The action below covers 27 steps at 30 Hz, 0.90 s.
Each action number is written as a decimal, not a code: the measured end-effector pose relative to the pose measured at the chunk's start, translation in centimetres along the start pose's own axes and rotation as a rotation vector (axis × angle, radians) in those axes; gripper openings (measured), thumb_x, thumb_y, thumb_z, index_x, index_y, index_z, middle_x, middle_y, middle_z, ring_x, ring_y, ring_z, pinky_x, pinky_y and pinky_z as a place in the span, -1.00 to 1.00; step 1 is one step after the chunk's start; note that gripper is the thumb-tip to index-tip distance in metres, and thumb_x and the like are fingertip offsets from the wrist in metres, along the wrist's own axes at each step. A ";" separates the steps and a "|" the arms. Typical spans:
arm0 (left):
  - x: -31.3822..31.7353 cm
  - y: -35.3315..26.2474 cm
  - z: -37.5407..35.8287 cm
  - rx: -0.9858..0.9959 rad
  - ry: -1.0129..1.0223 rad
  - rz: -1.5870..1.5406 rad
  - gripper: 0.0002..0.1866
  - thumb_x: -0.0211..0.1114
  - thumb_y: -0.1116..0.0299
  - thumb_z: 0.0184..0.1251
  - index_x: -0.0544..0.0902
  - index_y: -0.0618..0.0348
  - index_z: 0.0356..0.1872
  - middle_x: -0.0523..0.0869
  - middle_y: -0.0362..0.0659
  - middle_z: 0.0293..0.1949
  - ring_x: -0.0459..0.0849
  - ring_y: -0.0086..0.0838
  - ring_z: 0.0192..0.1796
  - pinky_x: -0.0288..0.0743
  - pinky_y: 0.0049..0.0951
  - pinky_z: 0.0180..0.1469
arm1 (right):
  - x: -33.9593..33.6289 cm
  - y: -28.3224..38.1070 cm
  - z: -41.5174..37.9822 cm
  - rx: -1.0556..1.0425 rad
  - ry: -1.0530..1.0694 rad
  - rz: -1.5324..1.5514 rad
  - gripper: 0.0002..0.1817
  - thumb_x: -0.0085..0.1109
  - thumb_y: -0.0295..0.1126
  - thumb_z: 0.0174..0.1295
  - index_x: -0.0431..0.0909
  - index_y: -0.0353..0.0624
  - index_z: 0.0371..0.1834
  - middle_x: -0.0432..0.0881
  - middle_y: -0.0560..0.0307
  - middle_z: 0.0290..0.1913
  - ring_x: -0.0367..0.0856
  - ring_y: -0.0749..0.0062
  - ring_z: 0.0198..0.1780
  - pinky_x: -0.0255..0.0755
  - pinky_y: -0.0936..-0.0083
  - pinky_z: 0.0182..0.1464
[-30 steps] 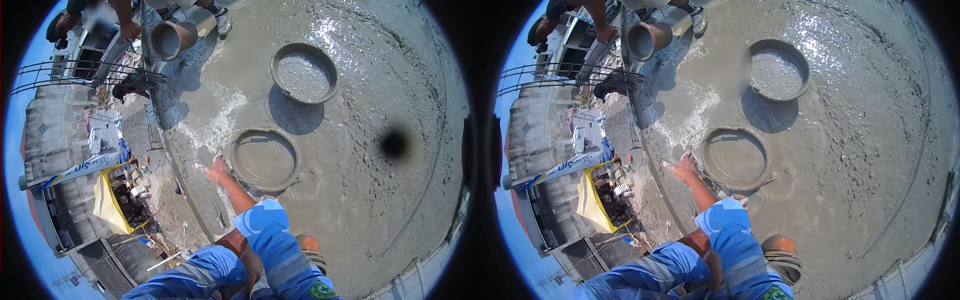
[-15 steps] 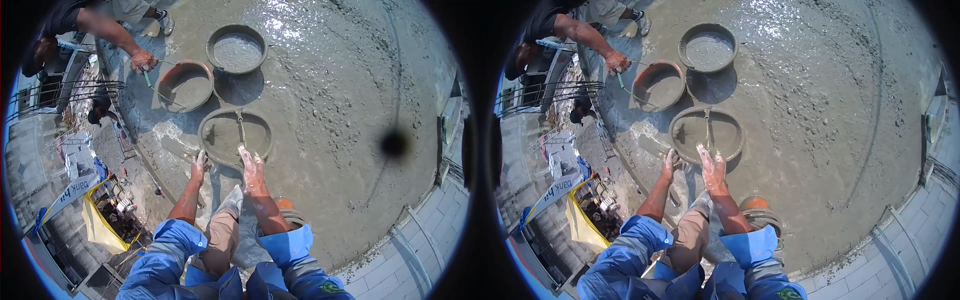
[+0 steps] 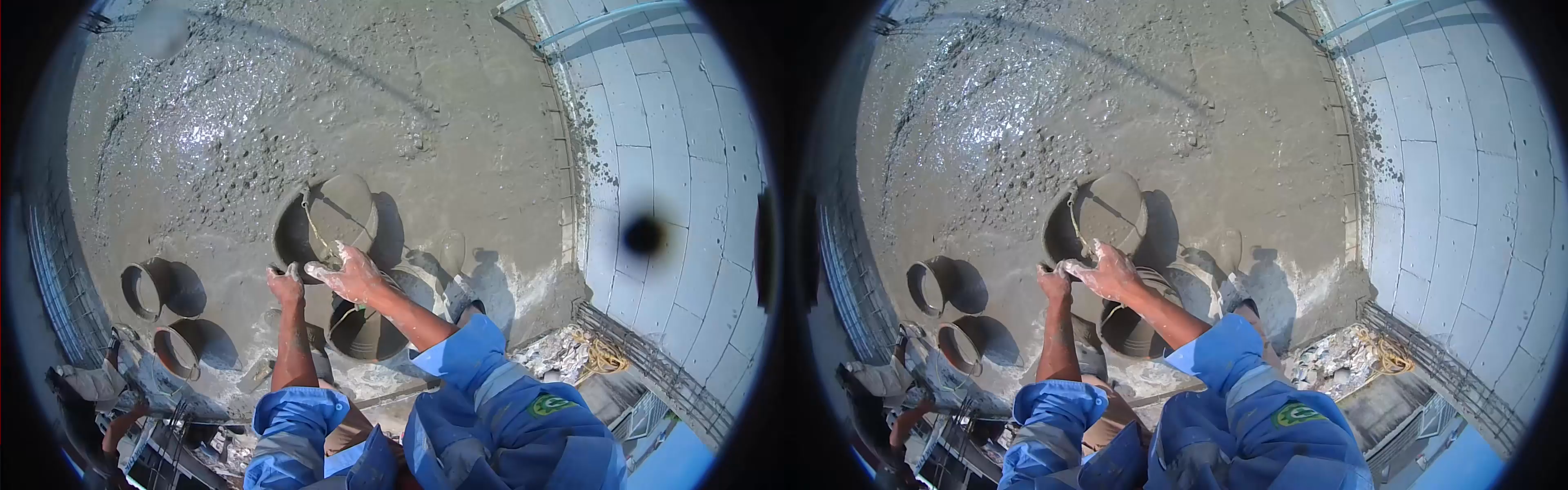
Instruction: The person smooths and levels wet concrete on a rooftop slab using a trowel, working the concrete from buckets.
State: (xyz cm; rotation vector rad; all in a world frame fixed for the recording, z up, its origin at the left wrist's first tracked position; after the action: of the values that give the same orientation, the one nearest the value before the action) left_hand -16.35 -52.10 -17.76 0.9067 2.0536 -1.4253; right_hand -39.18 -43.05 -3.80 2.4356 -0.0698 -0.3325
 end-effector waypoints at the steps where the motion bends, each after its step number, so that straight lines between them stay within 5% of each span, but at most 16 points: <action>1: 2.7 -3.0 -0.6 0.042 0.031 0.021 -0.52 0.43 0.41 -0.01 0.48 0.51 -0.10 0.61 0.23 -0.23 0.60 0.04 -0.12 0.45 -0.20 -0.04 | -3.0 -2.1 0.3 0.001 -0.046 0.044 0.01 0.23 0.22 -0.03 0.24 -0.55 0.21 0.43 -0.45 0.11 0.41 -0.15 0.19 0.30 0.25 0.20; 9: 25.9 -26.5 -12.3 0.275 0.374 0.237 -0.55 0.43 0.46 -0.05 0.48 0.42 -0.11 0.64 0.16 -0.29 0.64 -0.03 -0.20 0.47 -0.20 -0.16 | -26.6 -17.2 -1.4 0.121 -0.243 0.264 -0.21 0.26 -0.10 0.00 0.26 -0.35 0.25 0.38 -0.30 0.21 0.32 -0.10 0.26 0.21 0.25 0.29; 11: 31.2 -29.6 -15.8 0.394 0.364 0.237 -0.58 0.41 0.48 -0.05 0.49 0.39 -0.14 0.64 0.13 -0.28 0.64 -0.06 -0.20 0.47 -0.21 -0.16 | -30.9 -21.2 -1.6 -0.015 -0.311 0.240 -0.22 0.26 -0.14 -0.01 0.24 -0.35 0.26 0.33 -0.31 0.25 0.26 -0.10 0.30 0.17 0.23 0.31; 13: 36.0 -33.7 -19.2 0.312 0.484 0.338 -0.56 0.38 0.50 -0.04 0.47 0.40 -0.09 0.64 0.13 -0.24 0.64 -0.06 -0.15 0.47 -0.22 -0.11 | -32.9 -26.9 -1.4 -0.112 -0.417 0.110 -0.23 0.25 -0.16 -0.03 0.26 -0.33 0.25 0.29 -0.30 0.27 0.24 -0.09 0.31 0.16 0.23 0.32; 15: 42.1 -31.0 -19.7 0.373 0.485 0.350 -0.56 0.36 0.52 -0.03 0.45 0.40 -0.08 0.64 0.12 -0.21 0.63 -0.06 -0.12 0.46 -0.24 -0.08 | -33.7 -32.9 -1.2 -0.086 -0.404 -0.153 -0.28 0.24 -0.18 -0.04 0.31 -0.28 0.22 0.29 -0.29 0.26 0.26 -0.07 0.29 0.16 0.25 0.33; 16: 45.0 -29.1 -20.3 0.306 0.562 0.124 -0.60 0.35 0.53 -0.02 0.45 0.32 -0.11 0.61 0.01 -0.29 0.59 -0.22 -0.23 0.47 -0.30 -0.22 | -35.3 -34.8 -2.5 -0.228 -0.656 -0.149 -0.40 0.20 -0.24 -0.02 0.38 -0.25 0.14 0.41 -0.21 0.16 0.34 -0.01 0.23 0.17 0.27 0.32; 19: 49.6 -29.0 -22.9 0.472 0.582 0.113 -0.61 0.32 0.53 0.05 0.41 0.21 -0.08 0.58 -0.15 -0.34 0.55 -0.42 -0.36 0.49 -0.40 -0.39 | -37.4 -40.1 -1.4 -0.044 -0.705 -0.264 -0.53 0.14 -0.32 0.01 0.43 -0.24 0.03 0.49 -0.13 0.07 0.41 0.03 0.17 0.20 0.29 0.30; 20: 51.2 -30.0 -24.1 0.401 0.636 0.063 -0.61 0.33 0.50 0.07 0.41 0.20 -0.07 0.58 -0.15 -0.34 0.56 -0.43 -0.36 0.50 -0.40 -0.39 | -39.0 -40.0 -2.9 -0.208 -0.927 -0.278 -0.66 0.11 -0.39 0.02 0.46 -0.23 -0.09 0.55 -0.06 -0.05 0.47 0.02 0.07 0.32 0.26 0.18; 23: 53.2 -38.1 -31.6 -0.099 0.900 -0.224 -0.61 0.33 0.40 0.15 0.39 0.19 -0.04 0.58 -0.17 -0.34 0.60 -0.44 -0.34 0.54 -0.40 -0.36 | -43.6 -43.2 -3.8 -0.050 -1.044 -0.049 -0.75 0.24 -0.35 -0.07 0.50 -0.21 -0.33 0.57 -0.10 -0.26 0.53 -0.06 -0.15 0.40 0.15 -0.12; 25: 55.0 -41.3 -34.7 -0.215 1.099 -0.470 -0.63 0.29 0.32 0.22 0.39 0.21 -0.04 0.58 -0.13 -0.26 0.64 -0.38 -0.32 0.57 -0.41 -0.31 | -46.3 -47.1 -4.8 0.010 -1.177 0.342 -0.67 0.33 -0.28 -0.08 0.54 -0.25 -0.31 0.58 -0.16 -0.32 0.55 -0.11 -0.22 0.43 0.17 -0.14; 27: 54.9 -41.9 -33.8 -0.153 1.121 -0.337 -0.60 0.22 0.28 0.29 0.37 0.25 0.05 0.56 -0.08 -0.13 0.65 -0.32 -0.24 0.58 -0.38 -0.23 | -49.9 -47.6 -7.4 0.096 -1.325 0.130 -0.60 0.37 -0.26 -0.05 0.56 -0.31 -0.22 0.60 -0.20 -0.33 0.57 -0.11 -0.24 0.45 0.23 -0.15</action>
State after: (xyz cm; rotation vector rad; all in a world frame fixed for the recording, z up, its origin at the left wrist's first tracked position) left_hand -84.65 -16.72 -18.67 1.5676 3.1798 -0.9146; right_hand -87.19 5.17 -17.38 1.8553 -0.8008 -1.8111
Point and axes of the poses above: each hand's wrist, its own z-axis towards the middle knuckle, its own x-axis out of the palm, y = z × x, the point moved 9 cm from there along z, towards the middle knuckle
